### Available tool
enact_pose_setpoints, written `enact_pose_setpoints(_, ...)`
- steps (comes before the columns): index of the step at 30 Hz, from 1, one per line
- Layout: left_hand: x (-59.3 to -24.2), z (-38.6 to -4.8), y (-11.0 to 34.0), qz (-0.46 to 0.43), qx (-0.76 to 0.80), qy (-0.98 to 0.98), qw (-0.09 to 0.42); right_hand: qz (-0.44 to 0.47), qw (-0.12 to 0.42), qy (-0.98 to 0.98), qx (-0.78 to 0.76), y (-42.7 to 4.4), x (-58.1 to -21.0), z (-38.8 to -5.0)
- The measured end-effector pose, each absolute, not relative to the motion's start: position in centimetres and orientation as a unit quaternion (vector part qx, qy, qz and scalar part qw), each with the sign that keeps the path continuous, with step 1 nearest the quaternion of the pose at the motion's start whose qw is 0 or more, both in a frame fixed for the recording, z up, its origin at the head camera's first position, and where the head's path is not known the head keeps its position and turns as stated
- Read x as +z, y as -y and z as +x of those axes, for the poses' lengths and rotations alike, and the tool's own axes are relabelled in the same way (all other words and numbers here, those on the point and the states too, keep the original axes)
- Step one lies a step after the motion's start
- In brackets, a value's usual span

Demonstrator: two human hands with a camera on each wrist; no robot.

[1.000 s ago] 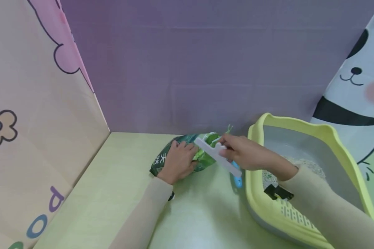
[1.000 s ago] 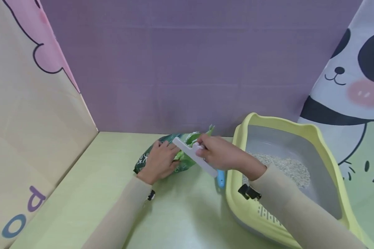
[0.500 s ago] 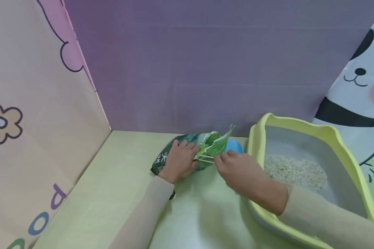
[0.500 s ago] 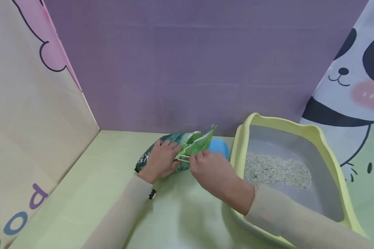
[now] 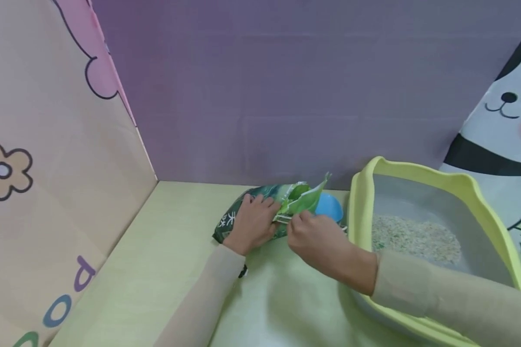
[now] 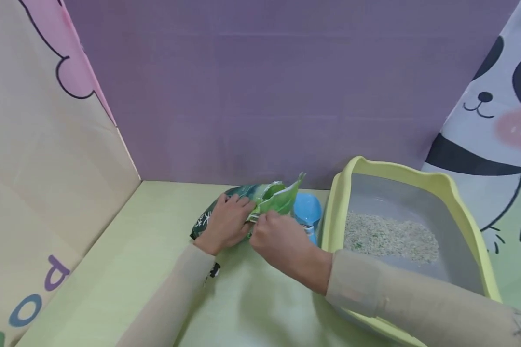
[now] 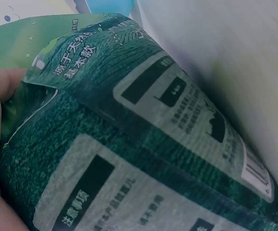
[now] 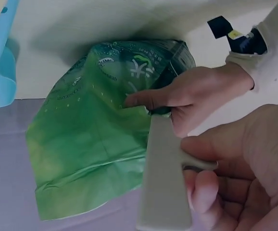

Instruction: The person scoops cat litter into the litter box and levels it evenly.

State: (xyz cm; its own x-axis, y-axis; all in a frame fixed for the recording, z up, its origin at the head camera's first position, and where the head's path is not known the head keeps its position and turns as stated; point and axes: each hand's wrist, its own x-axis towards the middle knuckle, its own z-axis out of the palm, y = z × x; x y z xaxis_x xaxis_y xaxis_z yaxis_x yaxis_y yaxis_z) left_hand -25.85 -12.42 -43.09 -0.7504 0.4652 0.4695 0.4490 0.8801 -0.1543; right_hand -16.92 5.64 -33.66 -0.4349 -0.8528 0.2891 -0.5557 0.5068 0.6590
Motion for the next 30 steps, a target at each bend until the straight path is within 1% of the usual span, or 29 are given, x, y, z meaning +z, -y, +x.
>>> enact_pose_setpoints(7,-42.8,-26.0,11.9,-0.248,0.018,0.937,0.246,0.413,0.305,0.824,-0.238,-5.6,-34.0,-16.9)
enact_pose_setpoints(13,-42.8,-25.8,12.0,-0.248,0.020,0.940,0.232,0.417,0.264,0.827,-0.269,-4.9,-33.8,-17.4)
enact_pose_setpoints(20,-42.9,-25.6,12.4,-0.251,0.013,0.939,0.235,0.416,0.214,0.845,-0.260,-4.1,-32.2,-18.4)
enact_pose_setpoints(27,-42.8,-25.6,12.2,-0.249,0.025,0.943,0.218,0.419,0.195,0.839,-0.287,-3.9,-31.3,-19.5)
enact_pose_setpoints(30,-42.7,-25.6,12.2,-0.246,0.029,0.946,0.207,0.434,0.197,0.823,-0.309,-3.5,-31.3,-19.8)
